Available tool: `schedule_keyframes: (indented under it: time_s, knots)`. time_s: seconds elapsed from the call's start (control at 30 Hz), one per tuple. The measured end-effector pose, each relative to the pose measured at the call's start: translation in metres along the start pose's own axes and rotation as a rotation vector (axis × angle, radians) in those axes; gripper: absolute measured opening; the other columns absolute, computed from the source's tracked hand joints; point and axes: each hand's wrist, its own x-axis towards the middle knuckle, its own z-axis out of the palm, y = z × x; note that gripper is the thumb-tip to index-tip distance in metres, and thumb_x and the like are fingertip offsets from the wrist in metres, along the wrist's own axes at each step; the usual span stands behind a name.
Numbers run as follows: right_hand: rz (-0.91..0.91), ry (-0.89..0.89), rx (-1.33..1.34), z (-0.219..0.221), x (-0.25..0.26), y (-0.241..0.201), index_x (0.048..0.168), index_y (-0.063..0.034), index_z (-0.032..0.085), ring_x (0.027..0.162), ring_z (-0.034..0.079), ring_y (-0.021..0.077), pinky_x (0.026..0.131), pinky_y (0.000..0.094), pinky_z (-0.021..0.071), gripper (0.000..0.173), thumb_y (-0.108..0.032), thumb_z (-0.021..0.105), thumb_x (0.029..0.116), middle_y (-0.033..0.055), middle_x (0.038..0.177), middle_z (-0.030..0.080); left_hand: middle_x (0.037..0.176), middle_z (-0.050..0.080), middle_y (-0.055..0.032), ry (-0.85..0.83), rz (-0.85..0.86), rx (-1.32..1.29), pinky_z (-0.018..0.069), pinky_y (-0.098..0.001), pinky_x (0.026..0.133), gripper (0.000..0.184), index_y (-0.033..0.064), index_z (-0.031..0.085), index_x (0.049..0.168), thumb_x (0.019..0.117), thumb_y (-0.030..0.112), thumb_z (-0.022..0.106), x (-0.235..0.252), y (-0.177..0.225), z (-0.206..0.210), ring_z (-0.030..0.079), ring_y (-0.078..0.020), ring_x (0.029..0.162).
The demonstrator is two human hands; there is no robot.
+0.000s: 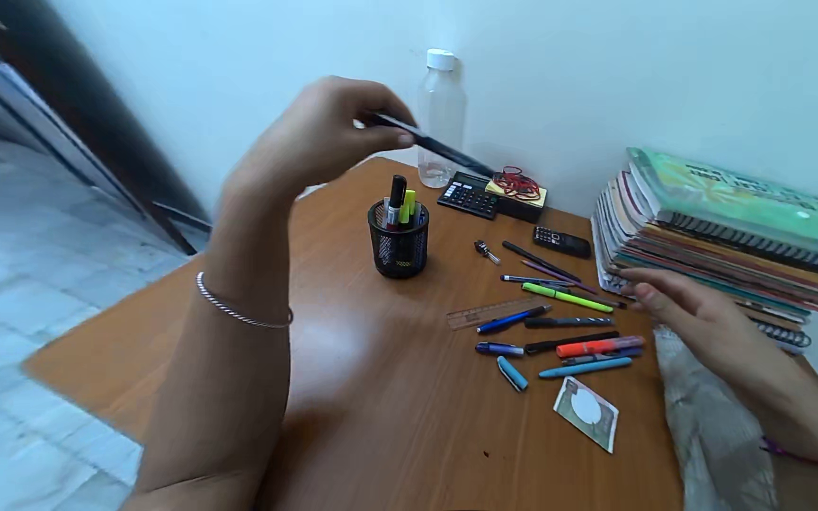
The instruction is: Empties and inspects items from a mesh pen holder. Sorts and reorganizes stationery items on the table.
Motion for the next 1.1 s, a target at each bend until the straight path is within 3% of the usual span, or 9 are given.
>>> schedule_keyframes:
  time_s: [0.07, 0.13, 0.27, 0.43, 0.63, 0.8, 0.97, 1.1]
  knots:
    - [0.0, -0.016, -0.022, 0.001, 0.002, 0.002, 0.133, -0.0033, 0.062, 0.104, 0.066, 0.0242, 0.089, 0.0472, 0.0531, 0.035, -0.024, 0.054, 0.1059, 0.0121, 0.123, 0.068, 0.101, 0.067, -0.0197, 0.009, -0.117, 0.13, 0.049, -0.0505, 0.076, 0.016, -0.0003, 0.07, 0.111, 0.0969, 0.005, 0.066, -0.007, -0.013, -0.013, 0.062, -0.0285, 0.084]
    - [0.011, -0.018, -0.051, 0.002, 0.004, 0.005, 0.134, -0.0034, 0.062, 0.107, 0.066, 0.0267, 0.09, 0.0504, 0.0531, 0.035, -0.023, 0.056, 0.1051, 0.0132, 0.125, 0.067, 0.103, 0.067, -0.0239, -0.024, -0.196, 0.234, 0.0468, -0.0606, 0.081, 0.014, -0.0002, 0.072, 0.109, 0.0959, 0.004, 0.068, -0.009, -0.021, -0.019, 0.063, -0.0388, 0.091]
    - [0.039, -0.011, -0.125, 0.002, 0.005, 0.012, 0.135, -0.0025, 0.061, 0.113, 0.065, 0.0295, 0.093, 0.0536, 0.0509, 0.036, -0.022, 0.058, 0.1044, 0.0161, 0.129, 0.065, 0.102, 0.067, -0.0222, -0.178, -0.337, 0.348, 0.0444, -0.0682, 0.082, 0.011, 0.0038, 0.073, 0.106, 0.0957, 0.005, 0.069, -0.007, -0.018, -0.016, 0.063, -0.0427, 0.095]
    - [0.051, -0.015, -0.186, 0.003, 0.008, 0.02, 0.135, -0.0038, 0.062, 0.11, 0.066, 0.0306, 0.092, 0.0558, 0.0508, 0.036, -0.023, 0.058, 0.1047, 0.0167, 0.129, 0.065, 0.106, 0.066, -0.0243, -0.268, -0.351, 0.393, 0.0441, -0.0695, 0.085, 0.013, 0.0032, 0.073, 0.107, 0.0949, 0.003, 0.069, 0.003, -0.011, 0.003, 0.061, -0.0472, 0.105]
    - [0.081, -0.006, -0.24, 0.013, 0.011, 0.023, 0.135, -0.0017, 0.061, 0.11, 0.065, 0.0346, 0.092, 0.0555, 0.0505, 0.034, -0.016, 0.058, 0.1047, 0.02, 0.13, 0.064, 0.121, 0.063, -0.0249, -0.432, -0.373, 0.415, 0.0432, -0.0679, 0.092, 0.022, 0.0019, 0.066, 0.121, 0.1017, 0.002, 0.057, 0.017, -0.01, 0.032, 0.058, -0.0467, 0.117]
    - [-0.15, 0.035, -0.399, 0.042, 0.018, 0.045, 0.12, -0.0012, 0.072, 0.109, 0.066, 0.04, 0.092, 0.0599, 0.0511, 0.025, 0.002, 0.064, 0.0963, 0.0202, 0.12, 0.069, 0.127, 0.061, -0.0258, -0.42, -0.386, 0.378, 0.0432, -0.0693, 0.092, 0.029, 0.0015, 0.061, 0.131, 0.1027, 0.002, 0.054, 0.021, -0.009, 0.049, 0.059, -0.0483, 0.117]
    - [-0.28, -0.089, -0.53, 0.067, 0.019, 0.058, 0.11, -0.0038, 0.077, 0.111, 0.065, 0.0414, 0.094, 0.0617, 0.0483, 0.021, 0.003, 0.07, 0.0913, 0.0174, 0.112, 0.073, 0.121, 0.063, -0.0234, -0.327, -0.17, 0.259, 0.0465, -0.0673, 0.087, 0.023, 0.003, 0.065, 0.124, 0.1017, 0.007, 0.059, 0.018, 0.027, 0.061, 0.062, -0.0455, 0.109]
    - [-0.297, -0.094, -0.559, 0.073, 0.02, 0.061, 0.105, -0.0008, 0.076, 0.104, 0.066, 0.0411, 0.09, 0.0606, 0.0499, 0.017, 0.004, 0.07, 0.0906, 0.0189, 0.104, 0.072, 0.119, 0.067, -0.0178, -0.501, 0.047, 0.03, 0.0509, -0.06, 0.09, 0.026, 0.0043, 0.068, 0.122, 0.1002, 0.018, 0.065, 0.009, 0.071, 0.11, 0.066, -0.0362, 0.107]
